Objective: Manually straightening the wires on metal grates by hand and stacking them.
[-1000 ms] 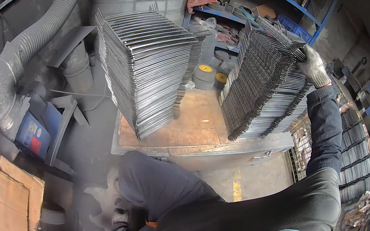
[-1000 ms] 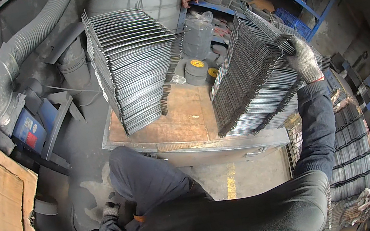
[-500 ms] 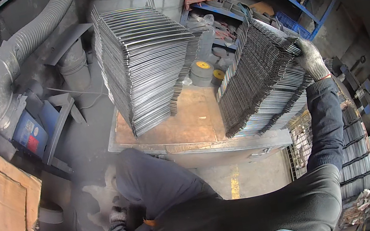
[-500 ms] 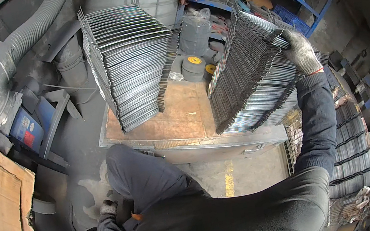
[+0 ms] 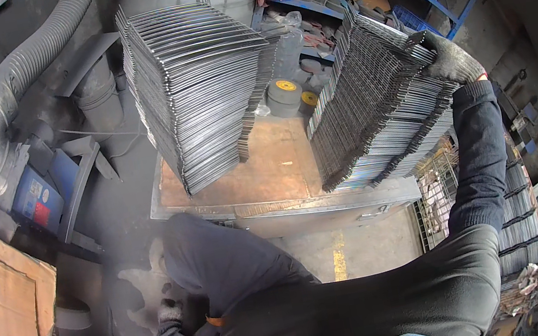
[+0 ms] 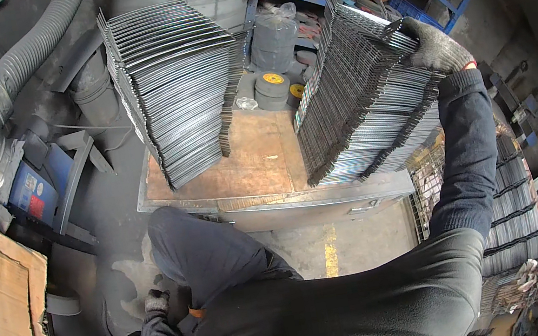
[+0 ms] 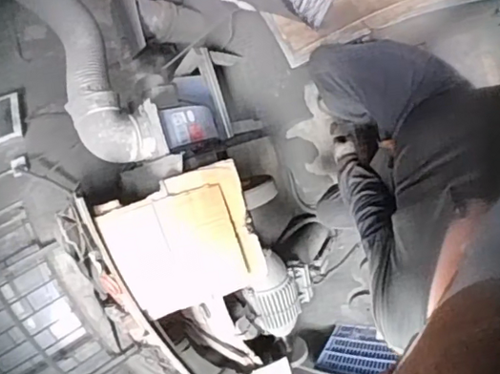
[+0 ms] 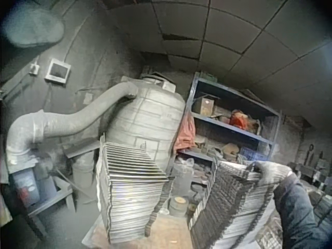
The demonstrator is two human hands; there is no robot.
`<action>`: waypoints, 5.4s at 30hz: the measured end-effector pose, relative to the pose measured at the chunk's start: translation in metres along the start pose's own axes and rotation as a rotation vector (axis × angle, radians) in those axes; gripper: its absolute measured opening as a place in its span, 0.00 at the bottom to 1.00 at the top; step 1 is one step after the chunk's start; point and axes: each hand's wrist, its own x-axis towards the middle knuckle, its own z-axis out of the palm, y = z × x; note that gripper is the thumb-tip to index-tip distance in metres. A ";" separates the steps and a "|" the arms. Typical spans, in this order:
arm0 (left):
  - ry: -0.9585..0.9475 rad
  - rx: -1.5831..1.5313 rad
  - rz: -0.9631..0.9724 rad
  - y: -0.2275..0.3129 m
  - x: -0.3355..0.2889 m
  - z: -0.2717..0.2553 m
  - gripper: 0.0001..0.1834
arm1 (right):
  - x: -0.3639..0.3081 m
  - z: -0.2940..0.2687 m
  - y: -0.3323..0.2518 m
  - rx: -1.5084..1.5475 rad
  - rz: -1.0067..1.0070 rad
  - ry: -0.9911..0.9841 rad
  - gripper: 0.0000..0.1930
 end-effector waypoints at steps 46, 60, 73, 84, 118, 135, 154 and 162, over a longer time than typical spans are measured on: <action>0.006 0.021 -0.004 -0.009 0.002 0.008 0.26 | -0.013 0.088 -0.006 0.806 -0.417 0.459 0.22; -0.011 0.014 -0.009 0.004 -0.001 0.000 0.28 | 0.023 0.004 -0.001 0.761 -0.120 0.412 0.33; -0.090 0.070 0.135 -0.018 0.016 0.014 0.28 | 0.136 -0.094 -0.075 -0.173 0.059 -0.003 0.28; 0.020 -0.007 -0.017 0.012 -0.003 -0.004 0.25 | 0.262 0.072 -0.033 -0.101 0.412 0.073 0.33; -0.054 0.005 0.030 0.016 0.005 0.002 0.27 | 0.157 -0.056 0.073 0.613 0.146 0.066 0.42; -0.065 0.177 0.106 -0.006 0.014 0.008 0.25 | 0.089 0.023 0.049 0.667 0.028 0.482 0.39; -0.039 0.420 0.205 -0.006 0.022 0.002 0.28 | 0.003 0.156 -0.299 0.552 -0.744 0.735 0.39; -0.060 -0.007 -0.074 0.013 -0.004 -0.012 0.29 | 0.023 0.157 -0.332 0.361 -0.964 0.577 0.41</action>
